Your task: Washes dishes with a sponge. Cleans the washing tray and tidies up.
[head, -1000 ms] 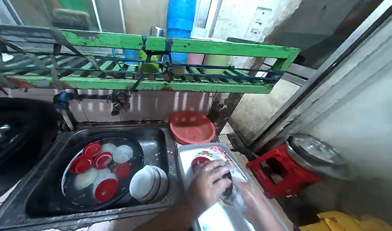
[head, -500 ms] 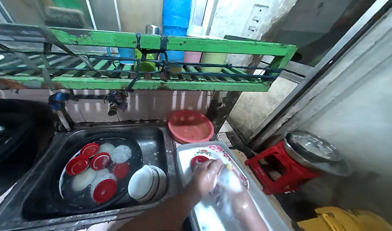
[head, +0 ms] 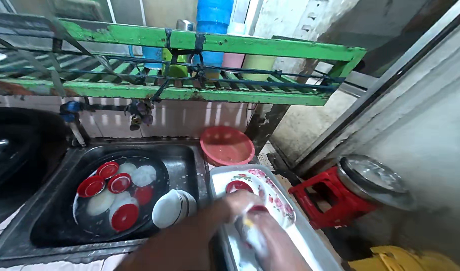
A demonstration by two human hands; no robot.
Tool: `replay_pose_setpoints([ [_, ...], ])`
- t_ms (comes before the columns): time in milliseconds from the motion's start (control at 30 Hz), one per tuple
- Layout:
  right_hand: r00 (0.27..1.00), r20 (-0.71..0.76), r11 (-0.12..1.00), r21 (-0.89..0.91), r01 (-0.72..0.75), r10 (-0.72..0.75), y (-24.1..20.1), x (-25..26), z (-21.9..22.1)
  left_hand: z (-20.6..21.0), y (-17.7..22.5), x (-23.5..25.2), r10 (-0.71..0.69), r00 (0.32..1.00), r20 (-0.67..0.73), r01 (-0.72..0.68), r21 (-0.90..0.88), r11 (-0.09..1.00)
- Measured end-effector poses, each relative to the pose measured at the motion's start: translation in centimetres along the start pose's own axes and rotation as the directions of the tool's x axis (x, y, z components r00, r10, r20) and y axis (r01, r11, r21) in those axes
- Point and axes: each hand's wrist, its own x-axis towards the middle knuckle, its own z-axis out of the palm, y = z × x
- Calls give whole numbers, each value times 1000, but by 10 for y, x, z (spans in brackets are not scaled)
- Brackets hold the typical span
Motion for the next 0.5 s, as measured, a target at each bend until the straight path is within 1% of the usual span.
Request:
replay_pose_setpoints([
  [33,993,17,992,-44,115,-115,4,-1,2,-6,0,2,-75,995,71,75,5,997],
  [67,994,-18,994,8,105,-105,8,-1,4,-8,0,4,-87,992,88,87,10,996],
  [100,997,-71,988,148,-31,41,9,1,5,-7,-2,6,-44,998,51,43,21,999],
  [133,955,-115,904,369,-216,274,8,6,5,-3,-2,8,59,998,-21,-58,25,998],
  [167,862,-129,745,574,-338,490,8,13,4,1,-2,7,173,981,-83,-171,29,985],
  [200,780,-124,624,682,-381,613,9,19,3,6,-1,6,252,961,-113,-248,41,968],
  [233,759,-101,596,688,-414,643,9,21,0,9,-1,6,269,955,-123,-266,39,963],
  [267,804,-70,667,603,-437,590,10,20,-4,8,-1,8,229,967,-112,-227,26,974],
  [300,892,-21,802,447,-395,451,12,16,-10,4,-1,10,150,986,-73,-150,0,989],
  [333,970,47,936,253,-242,238,17,13,-15,-2,-1,10,55,998,-10,-55,-28,998],
  [367,995,99,996,87,-4,-5,22,13,-19,-10,-3,9,-30,998,56,33,-61,998],
  [400,965,127,970,-57,237,-228,26,16,-22,-16,-4,7,-78,991,107,89,-110,990],
  [433,912,123,895,-182,408,-391,27,22,-27,-20,-4,5,-97,985,143,121,-173,977],
  [467,868,90,824,-281,493,-489,30,29,-30,-21,-3,4,-109,981,160,145,-234,961],
  [500,844,35,779,-366,509,-535,36,33,-32,-18,0,3,-127,981,146,164,-278,946],
])
